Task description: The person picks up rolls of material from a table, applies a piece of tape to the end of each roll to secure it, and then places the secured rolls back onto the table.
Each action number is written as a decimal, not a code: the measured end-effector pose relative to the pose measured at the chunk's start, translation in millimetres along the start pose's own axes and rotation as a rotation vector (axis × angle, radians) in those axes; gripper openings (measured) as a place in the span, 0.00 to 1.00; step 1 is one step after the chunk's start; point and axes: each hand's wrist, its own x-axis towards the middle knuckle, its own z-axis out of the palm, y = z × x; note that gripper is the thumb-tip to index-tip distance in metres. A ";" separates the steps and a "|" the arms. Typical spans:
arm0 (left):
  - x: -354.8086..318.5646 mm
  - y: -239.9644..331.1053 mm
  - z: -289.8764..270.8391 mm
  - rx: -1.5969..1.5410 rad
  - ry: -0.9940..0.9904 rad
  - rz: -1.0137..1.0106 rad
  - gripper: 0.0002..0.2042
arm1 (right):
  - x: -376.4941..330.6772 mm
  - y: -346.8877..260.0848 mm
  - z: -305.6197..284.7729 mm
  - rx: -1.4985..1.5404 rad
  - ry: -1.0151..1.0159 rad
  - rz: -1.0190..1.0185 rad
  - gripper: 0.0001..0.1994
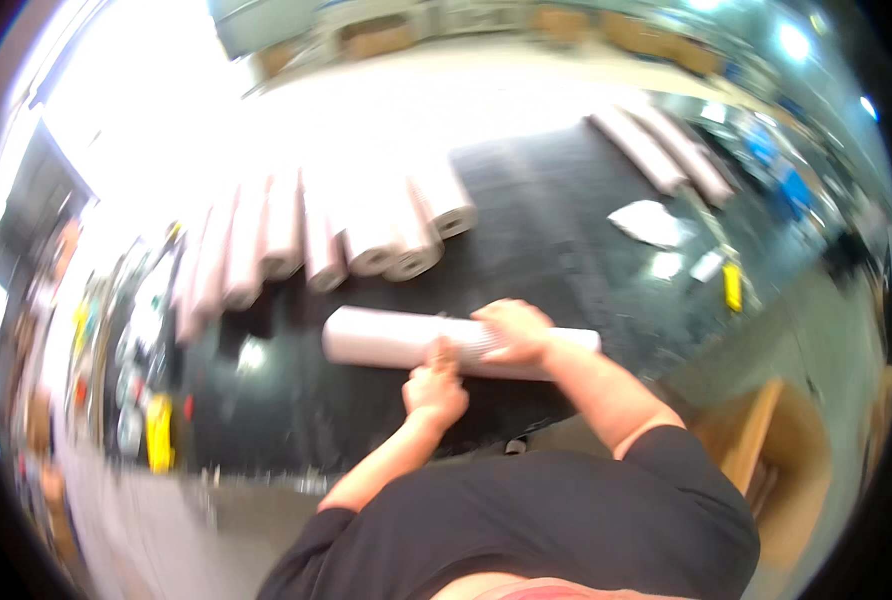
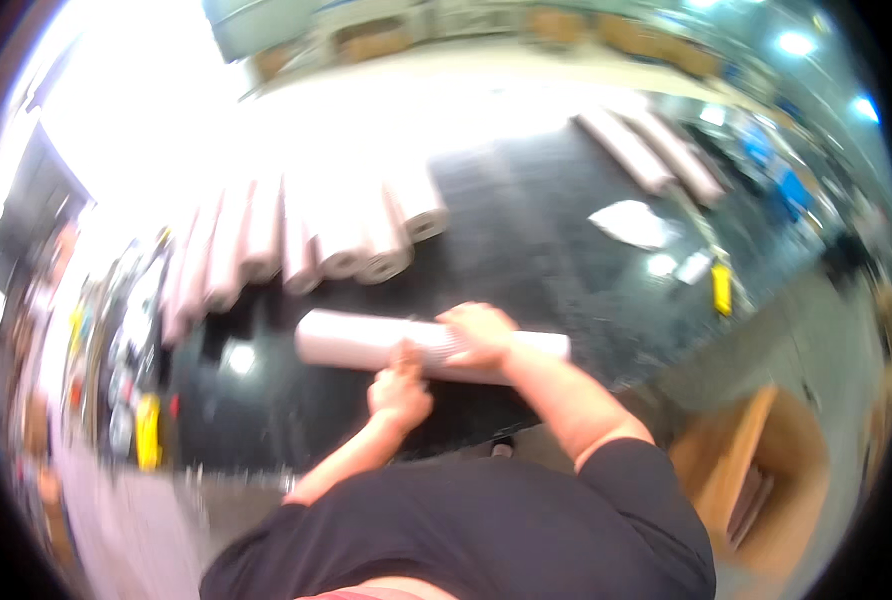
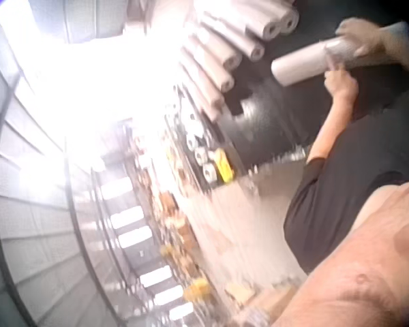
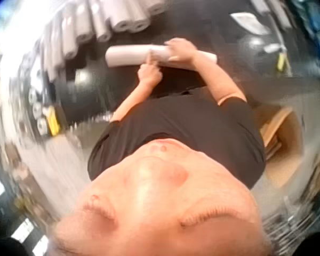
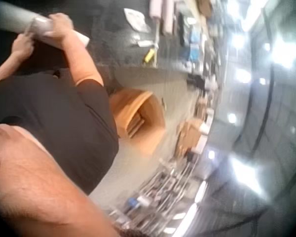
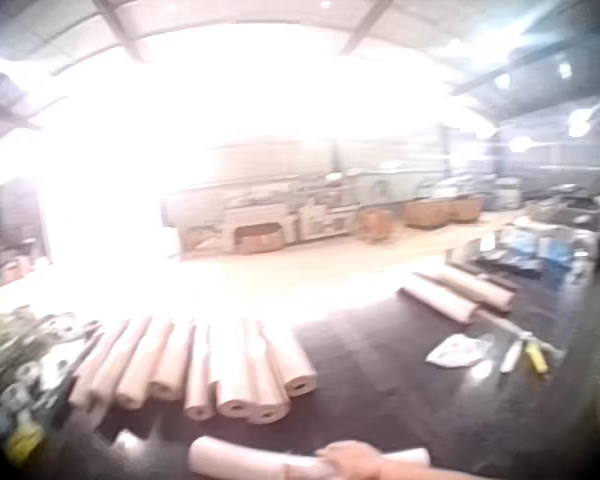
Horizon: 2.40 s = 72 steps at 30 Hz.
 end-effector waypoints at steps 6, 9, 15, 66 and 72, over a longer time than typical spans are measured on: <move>42.3 18.0 -40.3 0.013 0.130 0.121 0.41 | 8.2 -13.3 59.1 -0.386 0.287 0.319 0.41; 20.0 -9.9 -13.2 0.183 0.267 0.216 0.40 | 0.1 -26.1 15.7 -0.233 0.048 0.314 0.41; -18.1 -25.7 25.8 0.178 0.224 0.243 0.42 | -30.9 -50.7 14.0 0.019 -0.185 0.381 0.49; -51.8 -22.4 10.2 0.096 0.244 0.285 0.44 | -57.0 -42.4 1.5 0.209 -0.044 0.327 0.59; -23.9 -8.5 14.9 -0.072 0.274 0.288 0.47 | -66.0 -41.2 101.4 -0.488 0.382 0.478 0.43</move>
